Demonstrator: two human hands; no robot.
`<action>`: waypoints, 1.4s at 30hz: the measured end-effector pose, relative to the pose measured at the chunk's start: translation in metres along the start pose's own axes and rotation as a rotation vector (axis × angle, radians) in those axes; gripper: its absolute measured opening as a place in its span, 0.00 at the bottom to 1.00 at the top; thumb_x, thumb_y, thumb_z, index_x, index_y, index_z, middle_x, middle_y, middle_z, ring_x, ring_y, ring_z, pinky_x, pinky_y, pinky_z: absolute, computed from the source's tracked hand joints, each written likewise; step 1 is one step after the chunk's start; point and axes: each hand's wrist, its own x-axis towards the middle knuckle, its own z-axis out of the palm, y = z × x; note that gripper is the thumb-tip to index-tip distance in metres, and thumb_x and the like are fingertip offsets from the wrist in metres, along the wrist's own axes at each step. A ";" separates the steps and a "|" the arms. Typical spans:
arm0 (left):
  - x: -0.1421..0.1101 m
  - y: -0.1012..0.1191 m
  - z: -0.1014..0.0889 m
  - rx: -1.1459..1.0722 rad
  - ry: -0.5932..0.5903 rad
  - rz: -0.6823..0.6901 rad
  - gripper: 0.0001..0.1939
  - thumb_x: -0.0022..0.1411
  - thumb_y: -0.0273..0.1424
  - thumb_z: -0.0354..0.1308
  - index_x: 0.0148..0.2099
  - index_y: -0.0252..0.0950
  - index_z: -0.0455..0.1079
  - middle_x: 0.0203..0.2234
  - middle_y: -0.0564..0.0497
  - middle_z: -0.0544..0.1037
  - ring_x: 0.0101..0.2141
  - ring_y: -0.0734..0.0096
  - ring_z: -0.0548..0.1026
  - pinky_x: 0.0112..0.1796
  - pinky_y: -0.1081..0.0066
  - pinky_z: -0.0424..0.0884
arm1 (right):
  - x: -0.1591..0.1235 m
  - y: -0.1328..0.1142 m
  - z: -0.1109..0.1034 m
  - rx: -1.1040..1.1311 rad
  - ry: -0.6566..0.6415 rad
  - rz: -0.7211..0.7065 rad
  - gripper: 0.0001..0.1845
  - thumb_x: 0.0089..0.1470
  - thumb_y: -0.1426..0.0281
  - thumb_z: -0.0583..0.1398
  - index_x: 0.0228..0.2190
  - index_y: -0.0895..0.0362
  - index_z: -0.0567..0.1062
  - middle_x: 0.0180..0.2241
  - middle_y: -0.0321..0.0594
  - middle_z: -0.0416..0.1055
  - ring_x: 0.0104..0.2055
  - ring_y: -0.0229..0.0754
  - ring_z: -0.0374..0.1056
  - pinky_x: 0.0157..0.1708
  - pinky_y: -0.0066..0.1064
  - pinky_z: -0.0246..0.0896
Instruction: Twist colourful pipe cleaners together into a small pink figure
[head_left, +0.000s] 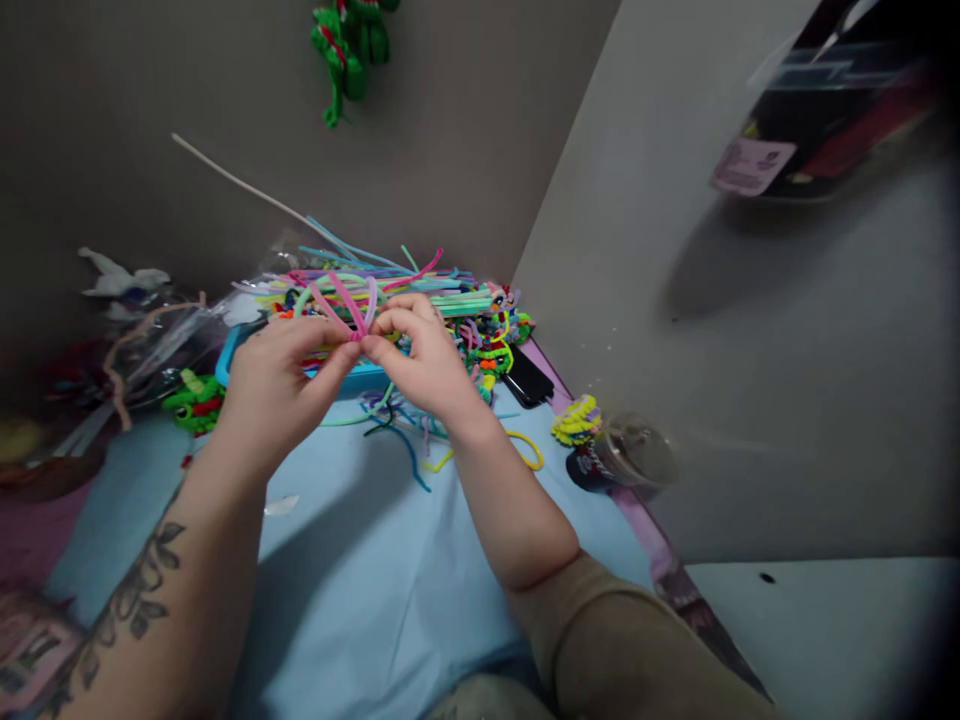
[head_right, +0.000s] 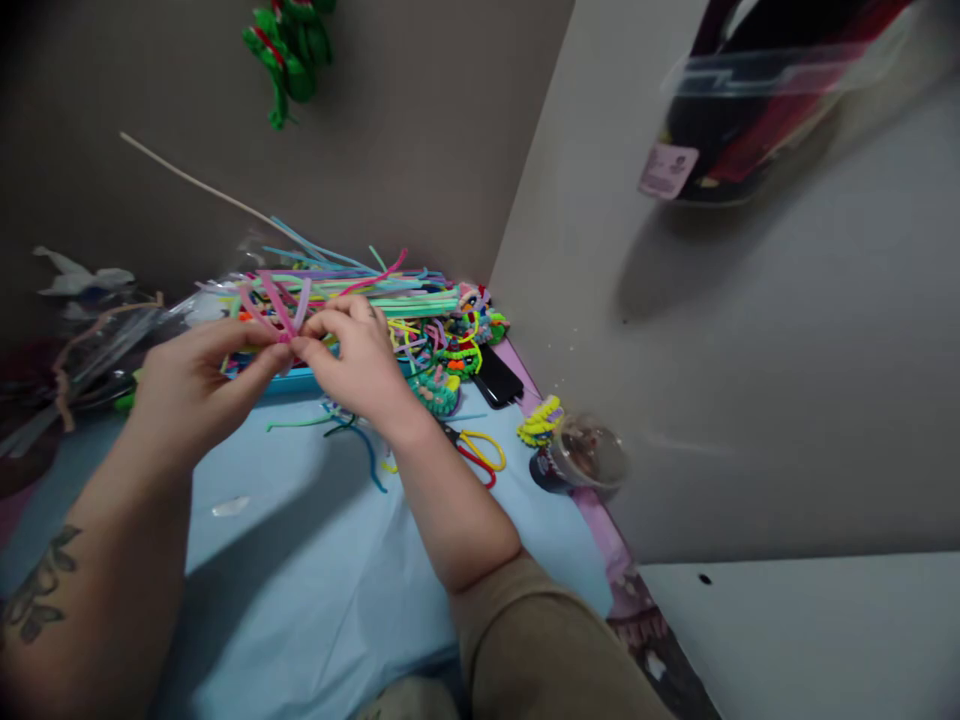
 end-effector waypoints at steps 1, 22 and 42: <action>0.000 0.000 0.001 0.012 0.016 0.001 0.09 0.62 0.37 0.55 0.34 0.38 0.72 0.29 0.55 0.75 0.33 0.70 0.71 0.38 0.72 0.64 | 0.000 0.000 0.000 -0.001 -0.009 0.001 0.05 0.51 0.72 0.62 0.25 0.56 0.71 0.39 0.38 0.64 0.49 0.42 0.61 0.53 0.35 0.53; -0.003 0.005 0.013 -0.467 0.105 -0.401 0.12 0.56 0.40 0.61 0.34 0.36 0.76 0.30 0.50 0.80 0.33 0.65 0.75 0.38 0.69 0.69 | -0.005 -0.005 0.014 0.249 0.209 0.050 0.04 0.51 0.72 0.61 0.25 0.55 0.73 0.40 0.41 0.66 0.47 0.43 0.65 0.51 0.36 0.59; 0.003 0.004 -0.024 -0.321 -0.237 -0.319 0.13 0.60 0.37 0.55 0.27 0.35 0.69 0.23 0.54 0.70 0.27 0.72 0.66 0.30 0.74 0.61 | 0.000 0.010 -0.017 -0.089 0.154 -0.233 0.12 0.55 0.77 0.58 0.38 0.52 0.78 0.34 0.40 0.73 0.41 0.44 0.67 0.43 0.37 0.62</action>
